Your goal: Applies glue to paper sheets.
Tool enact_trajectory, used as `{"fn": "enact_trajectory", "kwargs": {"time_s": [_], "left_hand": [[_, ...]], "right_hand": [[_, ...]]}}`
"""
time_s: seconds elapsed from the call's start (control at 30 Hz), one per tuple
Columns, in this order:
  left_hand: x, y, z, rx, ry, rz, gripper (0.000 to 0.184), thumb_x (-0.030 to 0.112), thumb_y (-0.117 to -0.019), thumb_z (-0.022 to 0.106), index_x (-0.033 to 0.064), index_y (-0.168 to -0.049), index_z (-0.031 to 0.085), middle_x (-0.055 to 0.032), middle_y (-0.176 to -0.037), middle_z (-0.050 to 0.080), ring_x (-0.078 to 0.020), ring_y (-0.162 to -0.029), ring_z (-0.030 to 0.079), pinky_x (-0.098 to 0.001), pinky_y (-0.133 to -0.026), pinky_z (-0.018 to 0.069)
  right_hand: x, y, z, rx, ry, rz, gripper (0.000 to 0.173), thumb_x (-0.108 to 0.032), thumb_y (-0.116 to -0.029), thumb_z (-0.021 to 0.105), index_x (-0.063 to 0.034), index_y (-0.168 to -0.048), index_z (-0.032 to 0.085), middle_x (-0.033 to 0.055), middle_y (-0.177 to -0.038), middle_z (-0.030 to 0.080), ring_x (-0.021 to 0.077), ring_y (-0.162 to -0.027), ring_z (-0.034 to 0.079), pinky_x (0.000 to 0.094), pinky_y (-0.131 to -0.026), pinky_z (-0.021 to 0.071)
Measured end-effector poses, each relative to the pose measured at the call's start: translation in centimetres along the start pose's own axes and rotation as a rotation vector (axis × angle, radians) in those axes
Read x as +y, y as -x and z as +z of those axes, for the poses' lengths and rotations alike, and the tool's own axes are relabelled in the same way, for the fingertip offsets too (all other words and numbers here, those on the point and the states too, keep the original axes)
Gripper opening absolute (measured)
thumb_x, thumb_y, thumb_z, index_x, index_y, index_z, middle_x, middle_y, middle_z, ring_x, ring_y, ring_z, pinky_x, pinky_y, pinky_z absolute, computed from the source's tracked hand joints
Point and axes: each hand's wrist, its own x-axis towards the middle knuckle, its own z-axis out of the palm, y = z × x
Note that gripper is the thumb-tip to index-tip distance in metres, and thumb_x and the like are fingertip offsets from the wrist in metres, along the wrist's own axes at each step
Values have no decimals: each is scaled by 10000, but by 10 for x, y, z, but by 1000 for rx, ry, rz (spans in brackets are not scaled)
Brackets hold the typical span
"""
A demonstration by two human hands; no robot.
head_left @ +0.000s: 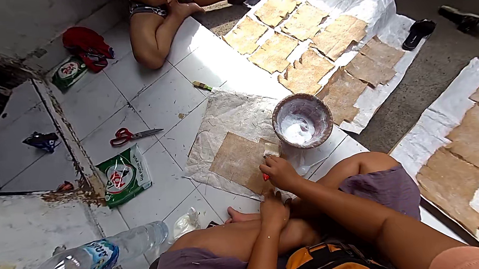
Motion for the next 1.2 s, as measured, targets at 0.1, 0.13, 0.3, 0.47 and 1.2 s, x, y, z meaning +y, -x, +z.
{"fn": "enact_trajectory", "kwargs": {"time_s": [0.1,0.13,0.3,0.47,1.2], "left_hand": [[0,3,-1,5,-36,25,616,497,-1065,403,107,-1539,457,-132,-1646,339,-336,-1480,378,-551,-1115,396],[0,1,-2,2,-30,23,614,495,-1065,407,109,-1539,458,-142,-1641,343,-342,-1478,380,-558,-1112,400],[0,0,-1,13,19,-5,622,535,-1060,406,89,-1473,533,-157,-1628,363,-349,-1446,433,-558,-1102,424],[0,-2,-2,-16,-33,6,657,538,-1076,356,94,-1554,432,-149,-1672,286,-337,-1509,343,-544,-1149,373],[0,4,-2,11,-41,13,622,508,-1073,394,86,-1522,477,-178,-1628,359,-352,-1467,406,-552,-1122,404]], "right_hand": [[-22,4,-13,65,-37,-25,117,-58,-904,624,-48,-983,711,160,-858,681,343,-826,702,464,-685,585],[-22,0,-18,126,-28,-15,116,-50,-891,634,-53,-967,721,147,-842,683,328,-804,700,449,-670,585],[7,-4,-6,51,20,29,115,-37,-910,639,-42,-986,725,174,-872,673,354,-878,693,478,-744,588],[-16,-21,-14,168,-30,9,82,-37,-889,658,-50,-933,726,152,-830,675,329,-810,699,455,-672,583],[-20,-69,17,-39,15,65,113,-30,-953,638,-26,-1020,729,205,-954,692,383,-953,695,518,-791,577]]}}
